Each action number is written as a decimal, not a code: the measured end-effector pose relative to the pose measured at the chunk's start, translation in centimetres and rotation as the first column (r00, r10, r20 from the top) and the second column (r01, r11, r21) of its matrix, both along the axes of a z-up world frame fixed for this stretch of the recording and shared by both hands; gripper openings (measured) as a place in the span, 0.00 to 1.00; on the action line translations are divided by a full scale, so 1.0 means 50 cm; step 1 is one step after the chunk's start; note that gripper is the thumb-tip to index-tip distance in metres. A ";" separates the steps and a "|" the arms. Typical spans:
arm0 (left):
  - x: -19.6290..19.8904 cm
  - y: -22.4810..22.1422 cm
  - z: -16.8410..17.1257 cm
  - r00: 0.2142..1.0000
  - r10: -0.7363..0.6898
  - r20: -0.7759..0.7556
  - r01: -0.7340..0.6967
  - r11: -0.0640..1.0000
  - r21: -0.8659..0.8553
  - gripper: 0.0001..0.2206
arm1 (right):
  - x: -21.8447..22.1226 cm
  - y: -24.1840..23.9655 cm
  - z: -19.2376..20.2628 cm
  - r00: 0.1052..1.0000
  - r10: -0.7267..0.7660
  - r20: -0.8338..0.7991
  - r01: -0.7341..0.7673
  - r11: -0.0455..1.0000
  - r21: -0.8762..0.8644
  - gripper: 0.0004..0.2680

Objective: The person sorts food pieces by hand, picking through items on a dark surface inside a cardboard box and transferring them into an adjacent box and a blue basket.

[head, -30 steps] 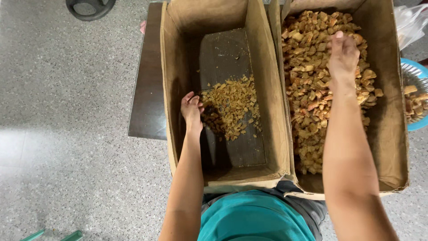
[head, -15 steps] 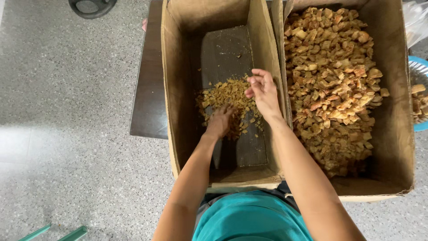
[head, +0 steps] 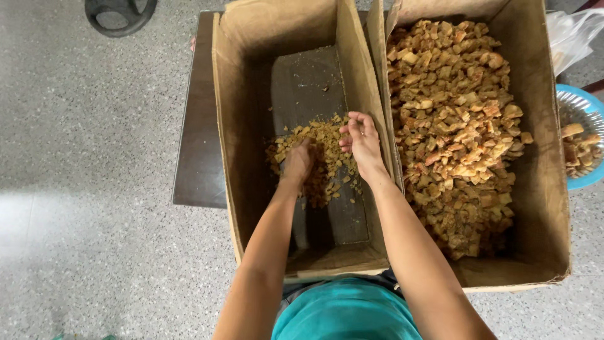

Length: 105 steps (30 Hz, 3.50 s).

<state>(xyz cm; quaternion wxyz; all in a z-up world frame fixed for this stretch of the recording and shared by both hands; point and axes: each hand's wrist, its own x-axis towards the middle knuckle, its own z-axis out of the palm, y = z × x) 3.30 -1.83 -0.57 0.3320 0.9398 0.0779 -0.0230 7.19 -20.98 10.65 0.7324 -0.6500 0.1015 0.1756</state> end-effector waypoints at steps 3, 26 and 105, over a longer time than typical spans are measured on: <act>0.045 -0.040 -0.017 0.988 0.051 -0.149 -0.036 0.994 0.101 0.12 | -0.002 -0.008 -0.004 0.999 0.024 -0.048 -0.017 0.989 0.145 0.13; -0.031 0.131 -0.059 0.939 0.279 -0.201 -0.341 0.832 -0.438 0.11 | 0.006 -0.014 -0.021 0.992 0.032 -0.119 -0.007 0.979 0.204 0.14; -0.179 -0.046 -0.021 0.683 -0.598 -0.420 0.731 0.572 0.372 0.29 | 0.000 -0.019 0.005 0.983 0.043 -0.177 0.026 0.928 0.372 0.10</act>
